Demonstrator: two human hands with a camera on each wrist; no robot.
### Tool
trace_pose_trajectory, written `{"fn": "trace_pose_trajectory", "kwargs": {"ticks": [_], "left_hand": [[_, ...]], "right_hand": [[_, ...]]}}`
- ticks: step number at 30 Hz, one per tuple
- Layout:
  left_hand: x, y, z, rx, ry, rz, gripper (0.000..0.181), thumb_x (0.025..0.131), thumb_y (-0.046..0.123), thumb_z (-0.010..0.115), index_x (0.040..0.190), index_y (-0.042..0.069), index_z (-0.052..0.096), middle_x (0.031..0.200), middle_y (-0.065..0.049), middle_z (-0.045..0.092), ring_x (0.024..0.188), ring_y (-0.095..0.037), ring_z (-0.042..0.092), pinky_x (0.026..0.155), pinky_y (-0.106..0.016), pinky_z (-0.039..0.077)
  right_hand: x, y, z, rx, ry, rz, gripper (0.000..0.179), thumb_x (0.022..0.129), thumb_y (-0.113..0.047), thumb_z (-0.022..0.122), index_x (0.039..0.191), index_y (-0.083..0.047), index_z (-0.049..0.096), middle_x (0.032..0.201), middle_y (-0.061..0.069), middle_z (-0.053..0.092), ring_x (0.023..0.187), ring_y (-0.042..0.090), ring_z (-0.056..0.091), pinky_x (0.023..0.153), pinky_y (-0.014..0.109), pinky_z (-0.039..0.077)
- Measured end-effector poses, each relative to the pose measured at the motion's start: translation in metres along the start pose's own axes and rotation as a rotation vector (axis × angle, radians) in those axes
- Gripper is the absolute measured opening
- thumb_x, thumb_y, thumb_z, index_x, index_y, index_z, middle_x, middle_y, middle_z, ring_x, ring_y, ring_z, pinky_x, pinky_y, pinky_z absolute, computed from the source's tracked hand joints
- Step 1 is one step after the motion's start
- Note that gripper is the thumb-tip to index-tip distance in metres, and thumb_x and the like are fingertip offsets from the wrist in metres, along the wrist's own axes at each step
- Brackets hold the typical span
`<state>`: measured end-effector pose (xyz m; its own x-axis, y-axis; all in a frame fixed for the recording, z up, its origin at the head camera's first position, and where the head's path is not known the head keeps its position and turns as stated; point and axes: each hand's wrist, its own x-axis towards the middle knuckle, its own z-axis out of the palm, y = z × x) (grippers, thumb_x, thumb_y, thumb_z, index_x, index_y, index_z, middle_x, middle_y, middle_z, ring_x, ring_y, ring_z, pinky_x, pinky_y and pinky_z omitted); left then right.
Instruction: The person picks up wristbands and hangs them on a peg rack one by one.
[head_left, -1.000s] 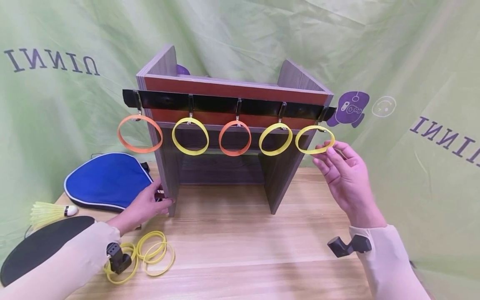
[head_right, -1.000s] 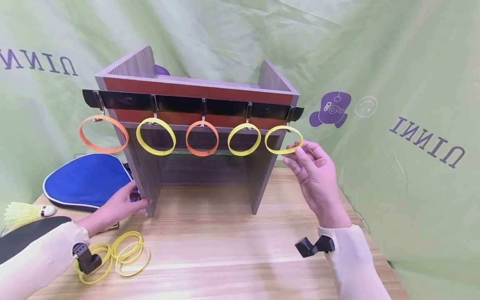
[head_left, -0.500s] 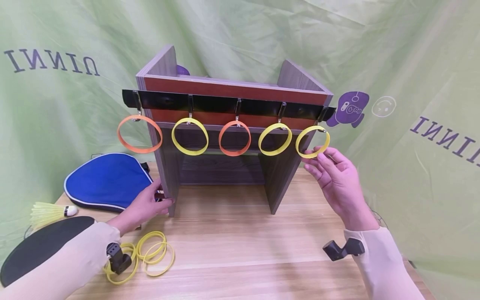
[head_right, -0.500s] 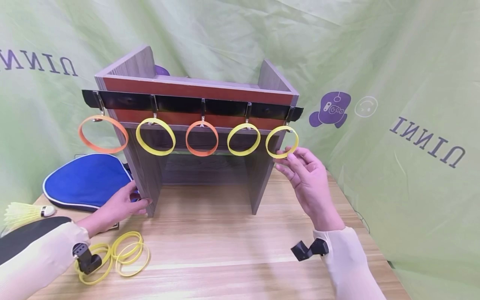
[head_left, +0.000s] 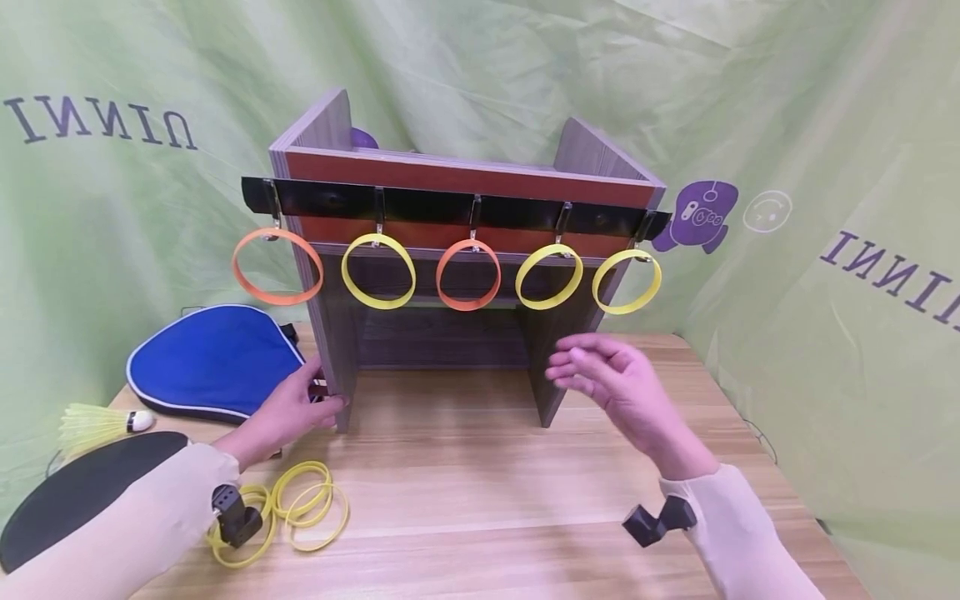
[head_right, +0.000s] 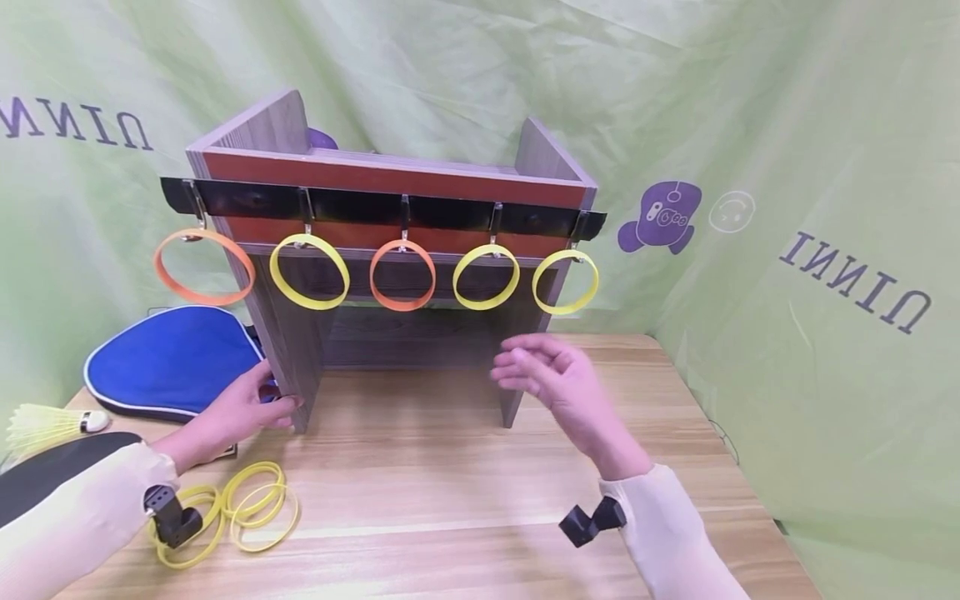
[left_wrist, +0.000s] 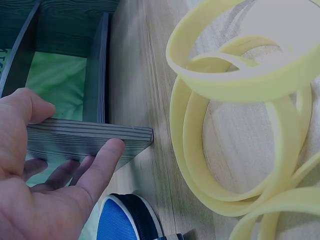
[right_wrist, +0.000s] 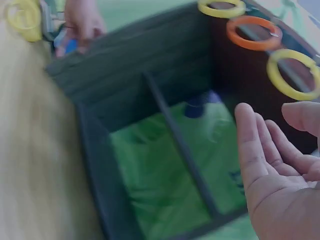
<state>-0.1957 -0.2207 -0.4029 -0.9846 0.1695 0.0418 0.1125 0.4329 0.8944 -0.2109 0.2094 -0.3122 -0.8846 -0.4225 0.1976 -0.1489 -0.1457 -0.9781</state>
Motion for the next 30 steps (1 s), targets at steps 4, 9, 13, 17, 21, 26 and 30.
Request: {"fn": "trace_pose_trajectory", "kwargs": {"ticks": [4, 9, 13, 17, 21, 26, 30], "left_hand": [[0.000, 0.000, 0.000, 0.001, -0.001, -0.003, 0.069, 0.098, 0.008, 0.067, 0.157, 0.001, 0.032, 0.139, -0.034, 0.052, 0.122, -0.046, 0.063, 0.077, -0.032, 0.065], [0.000, 0.000, 0.000, 0.003, -0.001, 0.002, 0.069, 0.098, 0.008, 0.067, 0.157, 0.002, 0.032, 0.139, -0.034, 0.052, 0.122, -0.046, 0.063, 0.077, -0.032, 0.065], [0.001, -0.001, 0.000, 0.005, 0.001, 0.003, 0.069, 0.098, 0.008, 0.067, 0.157, 0.002, 0.032, 0.140, -0.034, 0.052, 0.123, -0.046, 0.063, 0.077, -0.032, 0.065], [0.000, -0.001, 0.000, 0.005, 0.008, 0.017, 0.067, 0.097, 0.006, 0.067, 0.155, -0.001, 0.034, 0.138, -0.035, 0.053, 0.122, -0.046, 0.063, 0.077, -0.031, 0.064], [0.001, -0.001, 0.000, 0.007, 0.014, 0.030, 0.065, 0.097, 0.005, 0.067, 0.153, -0.003, 0.036, 0.137, -0.035, 0.054, 0.123, -0.048, 0.063, 0.077, -0.030, 0.064], [0.001, -0.002, 0.001, -0.004, 0.014, 0.031, 0.065, 0.097, 0.005, 0.067, 0.153, -0.003, 0.036, 0.138, -0.034, 0.053, 0.123, -0.046, 0.064, 0.078, -0.031, 0.065], [0.000, -0.003, 0.001, -0.006, 0.017, 0.021, 0.066, 0.097, 0.005, 0.067, 0.154, -0.001, 0.035, 0.139, -0.034, 0.052, 0.122, -0.045, 0.064, 0.079, -0.034, 0.066]], "right_hand": [[0.006, 0.023, 0.022, -0.120, -0.065, 0.116, 0.030, 0.106, -0.008, 0.058, 0.127, 0.012, 0.057, 0.108, 0.002, 0.076, 0.099, 0.015, 0.076, 0.094, 0.033, 0.063], [0.020, 0.060, 0.059, -0.175, -0.177, 0.197, 0.036, 0.103, -0.009, 0.062, 0.127, 0.018, 0.057, 0.110, 0.022, 0.075, 0.095, 0.018, 0.076, 0.092, 0.038, 0.064], [0.033, 0.091, 0.093, -0.203, -0.265, 0.261, 0.031, 0.101, -0.004, 0.061, 0.123, 0.018, 0.060, 0.113, 0.039, 0.069, 0.092, 0.020, 0.074, 0.089, 0.037, 0.065], [0.045, 0.114, 0.127, -0.237, -0.338, 0.312, 0.025, 0.100, -0.001, 0.062, 0.118, 0.015, 0.064, 0.111, 0.039, 0.068, 0.088, 0.019, 0.073, 0.088, 0.037, 0.065], [0.053, 0.127, 0.160, -0.285, -0.377, 0.331, 0.018, 0.099, -0.002, 0.065, 0.111, 0.011, 0.068, 0.102, 0.035, 0.071, 0.080, 0.016, 0.071, 0.081, 0.034, 0.066], [0.056, 0.136, 0.189, -0.368, -0.384, 0.327, 0.011, 0.095, 0.001, 0.068, 0.103, 0.008, 0.071, 0.092, 0.028, 0.074, 0.071, 0.016, 0.066, 0.065, 0.025, 0.060], [0.054, 0.142, 0.205, -0.424, -0.388, 0.349, 0.007, 0.095, -0.001, 0.071, 0.099, 0.005, 0.072, 0.085, 0.018, 0.074, 0.066, 0.012, 0.065, 0.060, 0.021, 0.057]]}}
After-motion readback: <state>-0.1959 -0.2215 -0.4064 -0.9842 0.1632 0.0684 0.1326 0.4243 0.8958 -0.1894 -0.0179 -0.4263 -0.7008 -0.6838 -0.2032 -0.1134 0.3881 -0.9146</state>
